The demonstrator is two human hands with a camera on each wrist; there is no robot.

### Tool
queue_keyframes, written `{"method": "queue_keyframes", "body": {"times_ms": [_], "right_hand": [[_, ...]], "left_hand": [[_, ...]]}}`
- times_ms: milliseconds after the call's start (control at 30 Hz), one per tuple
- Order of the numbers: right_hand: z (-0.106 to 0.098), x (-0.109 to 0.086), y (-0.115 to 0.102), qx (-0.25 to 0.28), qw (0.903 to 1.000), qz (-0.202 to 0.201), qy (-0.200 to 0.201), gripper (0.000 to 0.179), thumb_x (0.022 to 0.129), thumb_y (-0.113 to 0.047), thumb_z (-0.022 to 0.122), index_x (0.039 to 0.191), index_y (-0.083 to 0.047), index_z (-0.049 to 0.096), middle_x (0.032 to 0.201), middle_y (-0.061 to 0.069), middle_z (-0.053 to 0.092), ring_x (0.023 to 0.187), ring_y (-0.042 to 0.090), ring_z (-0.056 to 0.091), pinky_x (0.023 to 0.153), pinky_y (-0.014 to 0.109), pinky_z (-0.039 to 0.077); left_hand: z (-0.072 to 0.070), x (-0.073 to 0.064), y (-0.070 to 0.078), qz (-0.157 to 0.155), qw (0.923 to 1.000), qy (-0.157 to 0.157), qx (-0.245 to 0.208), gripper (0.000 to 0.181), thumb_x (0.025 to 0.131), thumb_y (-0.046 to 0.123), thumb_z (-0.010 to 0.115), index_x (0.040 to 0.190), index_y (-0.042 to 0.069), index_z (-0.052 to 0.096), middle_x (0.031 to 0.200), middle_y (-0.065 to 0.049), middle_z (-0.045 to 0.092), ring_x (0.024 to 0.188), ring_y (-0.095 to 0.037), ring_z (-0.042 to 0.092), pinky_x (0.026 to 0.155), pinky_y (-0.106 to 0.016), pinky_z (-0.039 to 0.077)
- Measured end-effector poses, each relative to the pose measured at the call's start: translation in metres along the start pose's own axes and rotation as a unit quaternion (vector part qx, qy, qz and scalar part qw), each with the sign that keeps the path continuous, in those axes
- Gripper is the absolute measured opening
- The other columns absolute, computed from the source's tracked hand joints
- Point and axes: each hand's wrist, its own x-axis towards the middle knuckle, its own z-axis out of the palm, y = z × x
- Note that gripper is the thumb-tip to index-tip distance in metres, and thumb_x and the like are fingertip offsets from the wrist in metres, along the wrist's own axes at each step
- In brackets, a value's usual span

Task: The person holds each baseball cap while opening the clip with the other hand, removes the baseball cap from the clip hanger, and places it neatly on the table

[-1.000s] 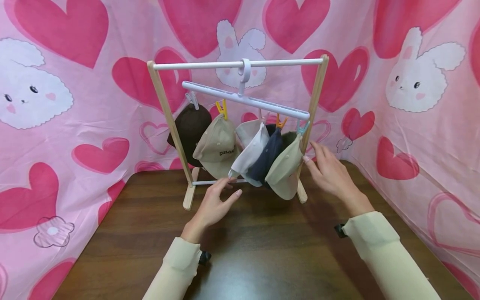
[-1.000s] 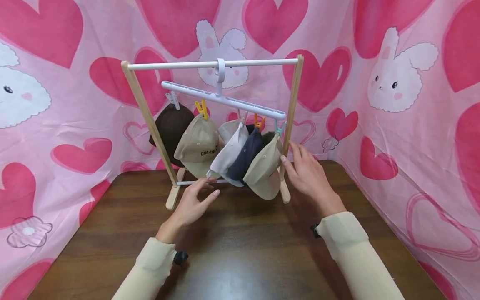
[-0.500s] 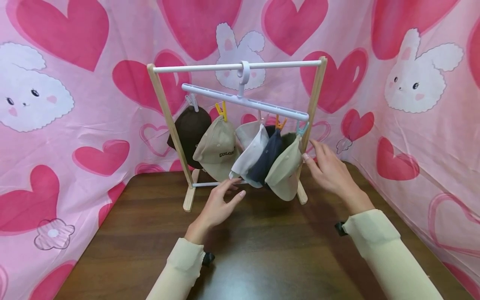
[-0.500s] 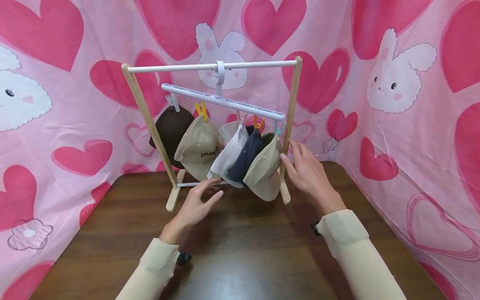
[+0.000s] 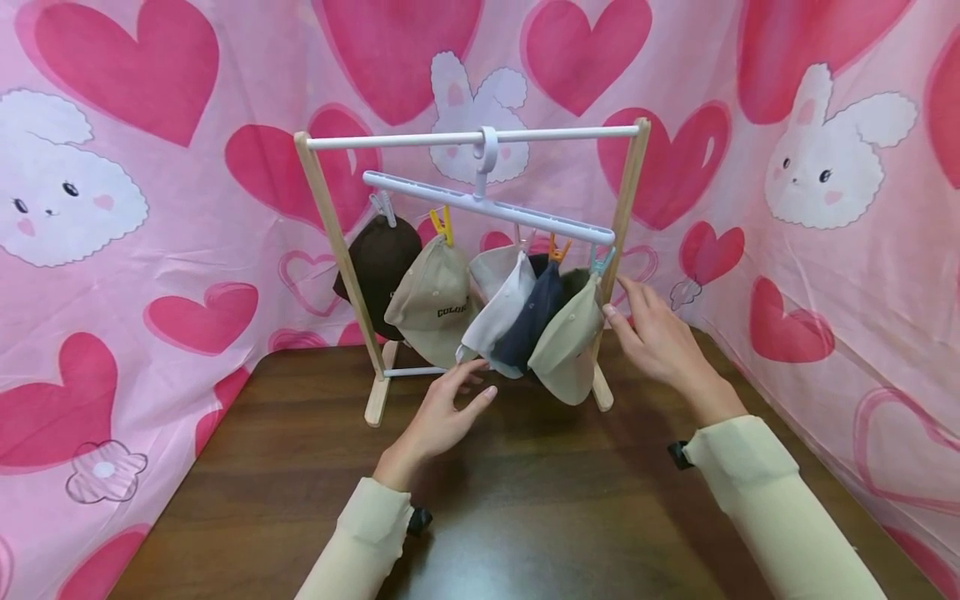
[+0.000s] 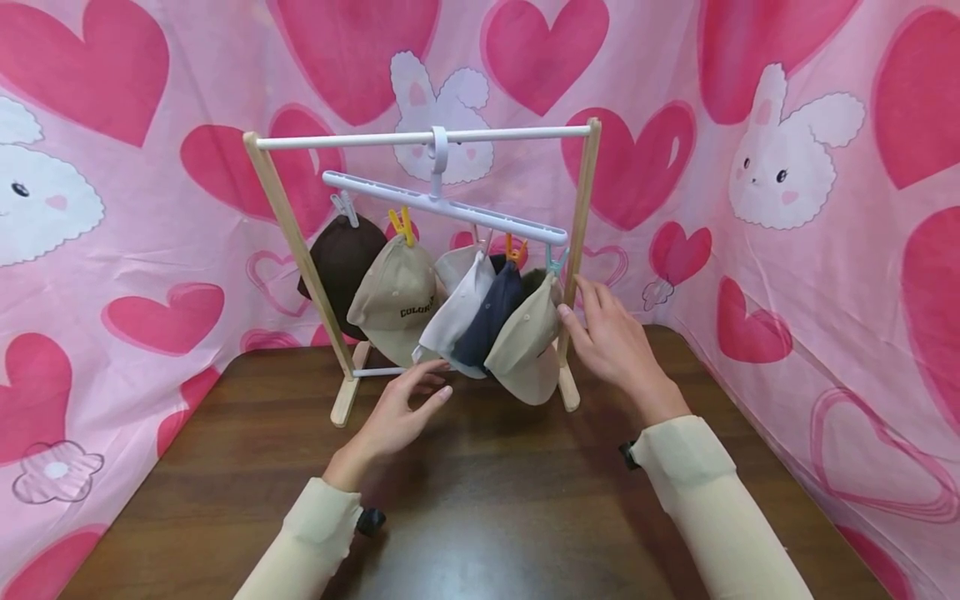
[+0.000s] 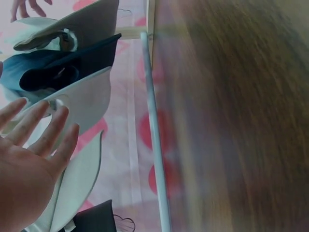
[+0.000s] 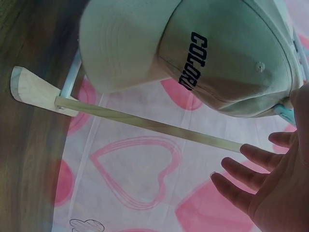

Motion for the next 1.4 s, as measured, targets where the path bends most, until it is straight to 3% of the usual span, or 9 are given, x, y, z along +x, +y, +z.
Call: {"method": "queue_keyframes", "body": {"times_ms": [233,467,733,867,1100,1400], "right_hand": [[-0.001,0.004,-0.002,0.004,0.9999,0.008,-0.005,0.066,0.107,-0.045,0.045,0.160,-0.009,0.027,0.155,0.022,0.039,0.137,0.045,0.042,0.105,0.072,0.036],[-0.006,0.008,-0.007,0.023,0.9994,0.018,-0.016,0.066,0.107,-0.044,0.047,0.161,-0.013,0.025,0.153,0.020,0.040,0.137,0.045,0.042,0.104,0.074,0.036],[-0.007,0.011,-0.009,0.029,0.9995,0.005,-0.009,0.061,0.107,-0.043,0.048,0.157,-0.013,0.031,0.150,0.019,0.045,0.130,0.044,0.049,0.100,0.073,0.040],[-0.009,0.012,-0.010,0.023,0.9997,0.007,-0.010,0.061,0.107,-0.044,0.048,0.156,-0.012,0.032,0.149,0.020,0.046,0.129,0.044,0.050,0.101,0.072,0.040],[-0.009,0.015,-0.011,0.010,0.9999,-0.003,-0.008,0.062,0.107,-0.044,0.045,0.155,-0.006,0.034,0.147,0.023,0.047,0.129,0.045,0.050,0.102,0.070,0.041],[-0.012,0.020,-0.013,0.010,0.9999,-0.004,-0.007,0.061,0.107,-0.043,0.047,0.156,-0.009,0.034,0.146,0.019,0.048,0.127,0.041,0.051,0.101,0.069,0.042]], "left_hand": [[0.004,0.002,0.000,0.014,0.9999,0.002,0.002,0.048,0.098,0.024,0.072,0.141,0.008,0.057,0.135,-0.007,0.064,0.118,-0.023,0.063,0.100,-0.044,0.053],[0.008,0.006,0.002,0.038,0.9993,0.004,0.000,0.049,0.095,0.022,0.075,0.139,0.006,0.058,0.131,-0.012,0.064,0.116,-0.027,0.064,0.098,-0.051,0.053],[0.012,0.008,0.006,0.052,0.9986,0.007,-0.007,0.045,0.094,0.016,0.075,0.134,0.003,0.060,0.126,-0.014,0.066,0.112,-0.024,0.065,0.095,-0.053,0.054],[0.013,0.010,0.008,0.059,0.9983,0.005,-0.005,0.042,0.094,0.015,0.075,0.132,0.000,0.062,0.121,-0.012,0.067,0.110,-0.028,0.067,0.094,-0.051,0.055],[0.014,0.011,0.009,0.059,0.9983,-0.004,0.004,0.039,0.095,0.015,0.074,0.130,0.002,0.063,0.118,-0.007,0.068,0.110,-0.028,0.067,0.095,-0.050,0.055],[0.017,0.014,0.013,0.059,0.9981,-0.015,-0.003,0.040,0.095,0.013,0.073,0.131,0.000,0.062,0.122,-0.015,0.069,0.111,-0.028,0.068,0.098,-0.048,0.054]]}}
